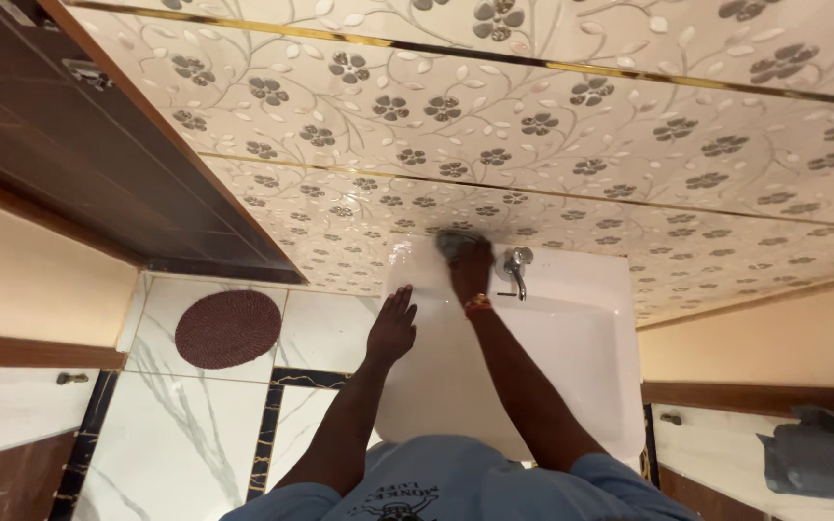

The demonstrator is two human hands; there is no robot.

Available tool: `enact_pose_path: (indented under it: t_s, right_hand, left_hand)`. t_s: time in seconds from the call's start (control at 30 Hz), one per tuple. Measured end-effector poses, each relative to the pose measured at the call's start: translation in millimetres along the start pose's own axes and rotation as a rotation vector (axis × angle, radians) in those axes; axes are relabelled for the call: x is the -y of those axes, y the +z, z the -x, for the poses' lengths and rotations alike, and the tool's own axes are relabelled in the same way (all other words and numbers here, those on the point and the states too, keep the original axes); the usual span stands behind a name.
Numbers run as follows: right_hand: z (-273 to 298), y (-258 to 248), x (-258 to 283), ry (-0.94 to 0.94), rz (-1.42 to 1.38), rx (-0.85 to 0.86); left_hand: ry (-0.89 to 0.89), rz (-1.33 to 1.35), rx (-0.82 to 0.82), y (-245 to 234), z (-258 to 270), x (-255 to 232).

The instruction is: The person scrubs the interior and exterior surfaces of a bathroom sink and faucet using a grey cloth.

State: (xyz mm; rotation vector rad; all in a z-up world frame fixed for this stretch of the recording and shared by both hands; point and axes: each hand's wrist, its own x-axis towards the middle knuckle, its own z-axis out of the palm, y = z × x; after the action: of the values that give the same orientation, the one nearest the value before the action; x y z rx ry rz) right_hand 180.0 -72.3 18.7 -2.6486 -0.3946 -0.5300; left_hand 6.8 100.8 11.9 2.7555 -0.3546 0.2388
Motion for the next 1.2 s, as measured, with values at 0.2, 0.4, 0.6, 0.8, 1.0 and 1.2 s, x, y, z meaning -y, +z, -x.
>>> enact_pose_path:
  t_s: [0.2, 0.4, 0.6, 0.8, 1.0, 1.2]
  right_hand:
    - [-3, 14, 49, -0.335, -0.452, 0.136]
    - [-8, -16, -19, -0.021, -0.400, 0.078]
    - [5, -5, 22, -0.169, -0.123, 0.038]
    - [19, -33, 19, -0.043, -0.066, 0.311]
    - [58, -62, 14, 0.146, 0.166, 0.199]
    - [103, -55, 28, 0.081, 0.068, 0.211]
  left_hand:
    - [-0.030, 0.035, 0.064, -10, -4, -3]
    - [-0.001, 0.010, 0.045, -1, -6, 1]
    - [-0.002, 0.041, -0.017, -5, -2, -1]
    - [-0.036, 0.078, 0.100, -6, -6, -1]
    - [0.024, -0.013, -0.015, 7, 0, 2]
    - [0.054, -0.015, -0.156, 13, 2, 6]
